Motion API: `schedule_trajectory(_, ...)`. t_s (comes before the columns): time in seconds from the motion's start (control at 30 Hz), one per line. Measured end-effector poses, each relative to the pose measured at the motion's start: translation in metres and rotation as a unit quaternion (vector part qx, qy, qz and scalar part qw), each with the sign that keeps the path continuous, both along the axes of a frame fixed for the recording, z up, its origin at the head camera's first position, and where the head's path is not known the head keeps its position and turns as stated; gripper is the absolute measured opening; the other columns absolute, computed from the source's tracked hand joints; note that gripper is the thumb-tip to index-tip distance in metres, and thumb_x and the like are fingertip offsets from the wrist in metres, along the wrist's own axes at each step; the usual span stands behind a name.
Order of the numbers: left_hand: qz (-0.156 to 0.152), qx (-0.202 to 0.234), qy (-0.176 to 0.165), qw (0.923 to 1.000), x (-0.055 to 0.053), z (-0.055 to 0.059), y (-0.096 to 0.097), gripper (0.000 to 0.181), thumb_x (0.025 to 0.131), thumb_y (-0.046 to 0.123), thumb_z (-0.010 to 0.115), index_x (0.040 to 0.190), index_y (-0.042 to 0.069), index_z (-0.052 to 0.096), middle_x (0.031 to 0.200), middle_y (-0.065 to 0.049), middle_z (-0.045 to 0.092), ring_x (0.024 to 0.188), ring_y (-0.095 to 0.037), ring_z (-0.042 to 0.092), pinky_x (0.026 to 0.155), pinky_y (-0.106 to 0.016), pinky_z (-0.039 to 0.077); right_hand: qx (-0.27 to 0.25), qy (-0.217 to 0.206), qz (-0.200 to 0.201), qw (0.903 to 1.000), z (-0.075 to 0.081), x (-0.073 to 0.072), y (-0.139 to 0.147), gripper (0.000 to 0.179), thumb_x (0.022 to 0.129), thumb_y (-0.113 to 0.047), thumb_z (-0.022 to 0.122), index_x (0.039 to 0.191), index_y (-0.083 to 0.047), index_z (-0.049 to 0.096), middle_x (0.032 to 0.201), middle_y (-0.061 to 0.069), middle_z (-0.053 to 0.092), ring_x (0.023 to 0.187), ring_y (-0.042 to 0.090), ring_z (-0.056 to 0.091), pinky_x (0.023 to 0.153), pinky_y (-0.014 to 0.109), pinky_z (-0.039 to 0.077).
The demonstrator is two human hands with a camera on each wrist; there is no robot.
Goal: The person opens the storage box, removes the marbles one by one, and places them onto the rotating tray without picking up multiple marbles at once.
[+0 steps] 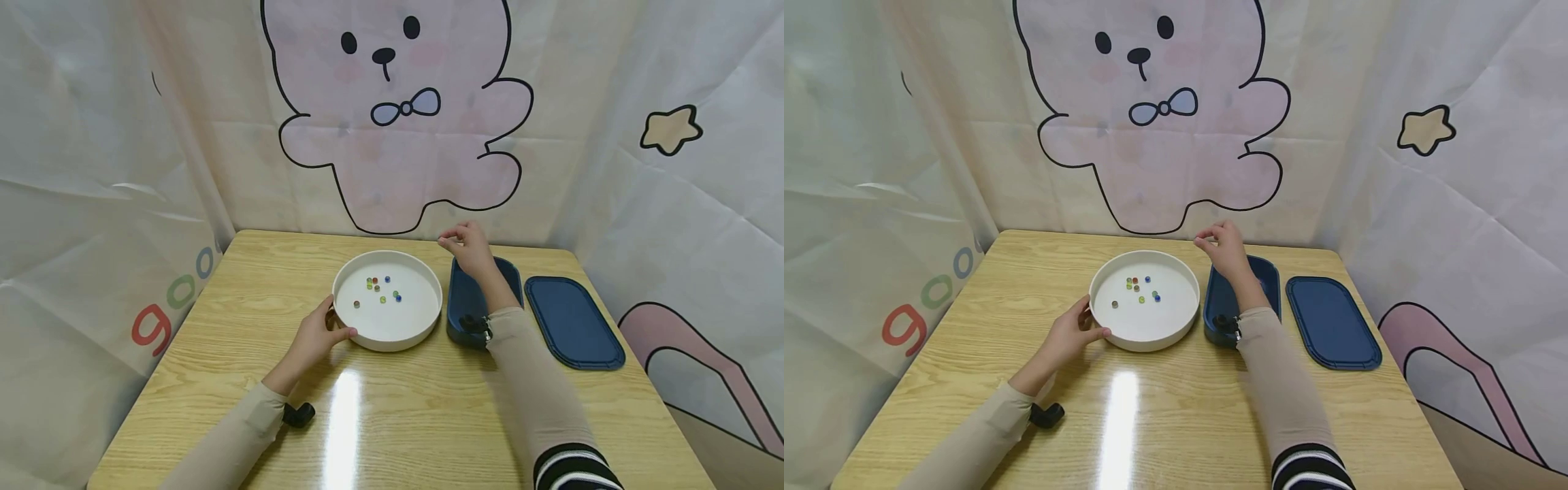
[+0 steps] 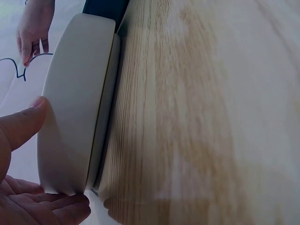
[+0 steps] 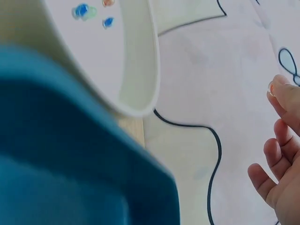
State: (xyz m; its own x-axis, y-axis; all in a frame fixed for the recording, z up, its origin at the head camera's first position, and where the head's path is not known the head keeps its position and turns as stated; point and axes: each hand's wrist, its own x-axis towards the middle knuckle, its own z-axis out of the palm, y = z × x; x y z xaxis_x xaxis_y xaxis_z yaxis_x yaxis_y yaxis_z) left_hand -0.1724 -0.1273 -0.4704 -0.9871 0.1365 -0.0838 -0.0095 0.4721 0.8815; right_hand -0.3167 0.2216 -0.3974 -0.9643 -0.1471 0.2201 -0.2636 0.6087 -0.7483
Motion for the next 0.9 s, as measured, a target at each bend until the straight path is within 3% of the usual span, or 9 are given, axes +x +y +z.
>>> schedule_trajectory(0.33,0.001,-0.004,0.002,1.0000,0.001,0.001,0.000,0.097,0.088,0.024,0.083,0.163,0.006,0.025,0.161,-0.021,0.038,0.148,-0.038,0.037,0.120,-0.051,0.036,0.023,0.010,0.035,0.9991,-0.011,-0.006,-0.043,0.024,0.097,-0.027,0.074,0.107,-0.005,0.076,0.119,0.014,0.052,0.111,0.032,0.047,0.096,0.049,0.044)
schedule_trajectory(0.7,0.001,-0.006,0.012,0.9999,-0.003,-0.004,0.001,0.098,0.087,0.025,0.085,0.163,0.005,0.025,0.161,-0.021,0.038,0.148,-0.038,0.037,0.121,-0.051,0.035,0.025,-0.033,0.060,0.9973,-0.025,-0.009,-0.070,0.018,0.096,-0.029,0.075,0.105,-0.013,0.077,0.121,0.008,0.052,0.114,0.029,0.047,0.100,0.048,0.045)
schedule_trajectory(0.9,0.000,-0.001,0.006,1.0000,-0.003,-0.005,-0.001,0.099,0.086,0.027,0.085,0.163,0.006,0.025,0.162,-0.020,0.037,0.149,-0.037,0.037,0.121,-0.049,0.035,0.031,-0.041,0.075,0.9959,-0.035,-0.013,-0.081,0.014,0.096,-0.026,0.075,0.103,-0.014,0.078,0.114,0.011,0.051,0.112,0.031,0.048,0.096,0.046,0.045)
